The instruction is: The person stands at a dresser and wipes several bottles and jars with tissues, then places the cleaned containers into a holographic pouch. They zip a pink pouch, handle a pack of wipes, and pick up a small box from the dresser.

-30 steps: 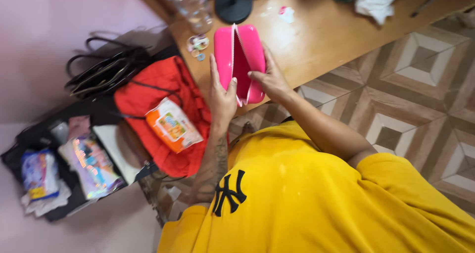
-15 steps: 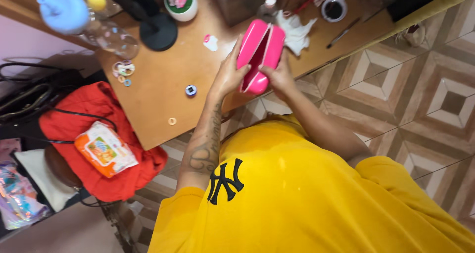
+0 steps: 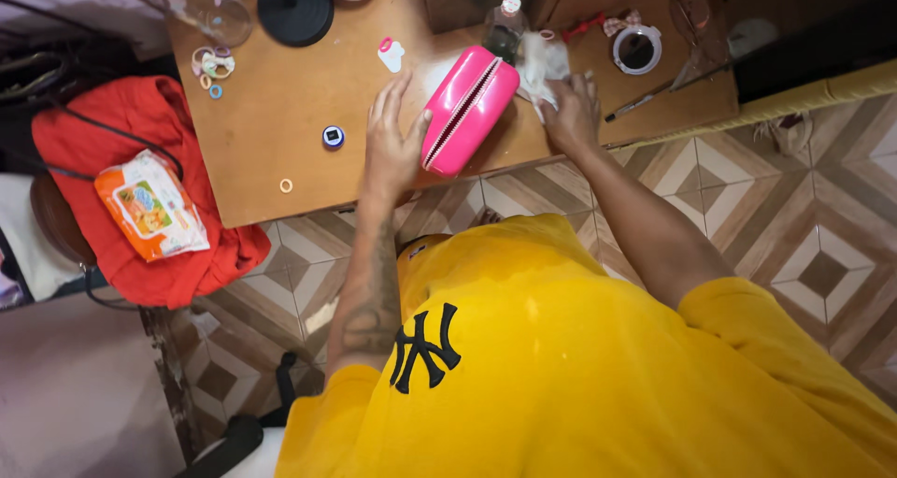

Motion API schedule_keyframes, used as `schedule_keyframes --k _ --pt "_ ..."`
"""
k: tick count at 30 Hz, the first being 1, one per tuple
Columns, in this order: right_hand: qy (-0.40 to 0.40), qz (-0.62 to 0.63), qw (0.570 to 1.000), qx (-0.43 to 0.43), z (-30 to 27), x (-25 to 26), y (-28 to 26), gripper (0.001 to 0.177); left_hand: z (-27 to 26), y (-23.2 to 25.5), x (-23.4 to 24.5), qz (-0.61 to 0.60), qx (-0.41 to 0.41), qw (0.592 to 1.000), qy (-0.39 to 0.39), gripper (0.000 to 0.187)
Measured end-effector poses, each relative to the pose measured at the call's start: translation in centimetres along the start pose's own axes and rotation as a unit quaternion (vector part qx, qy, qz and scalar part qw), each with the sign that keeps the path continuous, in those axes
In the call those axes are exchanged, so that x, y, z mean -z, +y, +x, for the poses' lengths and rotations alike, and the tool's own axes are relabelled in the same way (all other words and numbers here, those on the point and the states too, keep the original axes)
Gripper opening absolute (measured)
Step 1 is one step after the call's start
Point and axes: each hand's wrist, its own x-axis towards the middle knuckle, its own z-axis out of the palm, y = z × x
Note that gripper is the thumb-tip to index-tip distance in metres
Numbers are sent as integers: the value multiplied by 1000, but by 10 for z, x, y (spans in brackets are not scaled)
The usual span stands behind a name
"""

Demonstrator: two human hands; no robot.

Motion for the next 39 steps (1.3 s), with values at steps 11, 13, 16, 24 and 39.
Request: schedule_keyframes --k 11,13,16,24,39 --pt "76 3 989 130 -18 -24 10 46 -33 78 -8 -47 -53 996 -51 34" --pt "20 81 995 56 -14 -24 2 25 -28 80 0 -58 -59 994 -71 32" --pt "51 152 985 -57 -21 3 -22 30 -23 78 18 -82 -59 990 -94 36" --pt "-38 292 955 41 -83 35 -208 27 -25 37 -6 -363 -38 929 -56 64" --pt "-120 760 465 -438 24 -73 -156 54 -29 -68 79 -534 163 819 133 41"
